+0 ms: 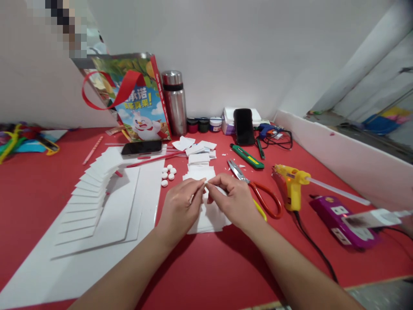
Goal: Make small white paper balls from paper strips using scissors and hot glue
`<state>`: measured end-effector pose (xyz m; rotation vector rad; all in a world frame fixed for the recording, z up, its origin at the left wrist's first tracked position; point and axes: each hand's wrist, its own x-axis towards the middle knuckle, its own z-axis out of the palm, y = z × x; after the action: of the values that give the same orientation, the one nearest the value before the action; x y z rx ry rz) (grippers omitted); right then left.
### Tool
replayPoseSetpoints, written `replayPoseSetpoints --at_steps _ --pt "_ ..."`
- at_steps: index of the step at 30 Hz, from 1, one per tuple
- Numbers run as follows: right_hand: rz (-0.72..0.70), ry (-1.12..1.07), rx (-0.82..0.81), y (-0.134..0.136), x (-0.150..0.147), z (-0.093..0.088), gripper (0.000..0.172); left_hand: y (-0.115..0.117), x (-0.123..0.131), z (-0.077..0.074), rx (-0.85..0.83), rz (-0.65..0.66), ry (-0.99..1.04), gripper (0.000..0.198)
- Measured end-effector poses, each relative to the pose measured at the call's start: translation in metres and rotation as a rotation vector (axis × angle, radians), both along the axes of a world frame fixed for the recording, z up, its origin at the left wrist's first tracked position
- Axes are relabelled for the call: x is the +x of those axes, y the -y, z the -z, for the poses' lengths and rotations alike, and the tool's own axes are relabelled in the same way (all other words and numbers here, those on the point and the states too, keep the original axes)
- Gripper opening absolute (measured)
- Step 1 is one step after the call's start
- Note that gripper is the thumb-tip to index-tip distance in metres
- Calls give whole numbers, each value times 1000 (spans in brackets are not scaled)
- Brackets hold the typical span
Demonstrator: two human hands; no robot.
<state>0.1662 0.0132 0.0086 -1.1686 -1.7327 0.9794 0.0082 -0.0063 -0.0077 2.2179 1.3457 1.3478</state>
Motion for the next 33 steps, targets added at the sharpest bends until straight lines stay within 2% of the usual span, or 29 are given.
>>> replayPoseSetpoints --at_steps 5,9,11,16,18,20,22,27,30,33 --pt "-35 -175 -171 0 -2 0 24 -2 0 3 141 -37 -91 21" --pt "-16 -196 -192 0 -1 -2 23 -3 0 3 140 33 -56 25" --pt "-17 -190 -179 1 0 -3 21 -4 -1 2 76 74 40 23" --pt "-70 -123 -83 1 4 -5 16 -8 -7 -2 -289 194 348 18" --pt "-83 -73 -35 1 5 -5 16 -8 -9 -3 -320 218 368 19" --pt "-94 -72 -34 0 5 -5 17 -8 -10 -2 -283 222 328 20" --pt "-108 -128 -99 0 6 -5 18 -8 -9 -2 -204 206 255 21" --pt "-137 -371 -402 -3 7 -9 24 -5 -5 -2 -12 141 67 23" --pt "-194 -544 -604 -7 9 -11 30 -4 -4 -3 25 70 53 20" --pt "-248 -667 -757 -11 10 -10 25 -4 -4 -3 7 35 80 19"
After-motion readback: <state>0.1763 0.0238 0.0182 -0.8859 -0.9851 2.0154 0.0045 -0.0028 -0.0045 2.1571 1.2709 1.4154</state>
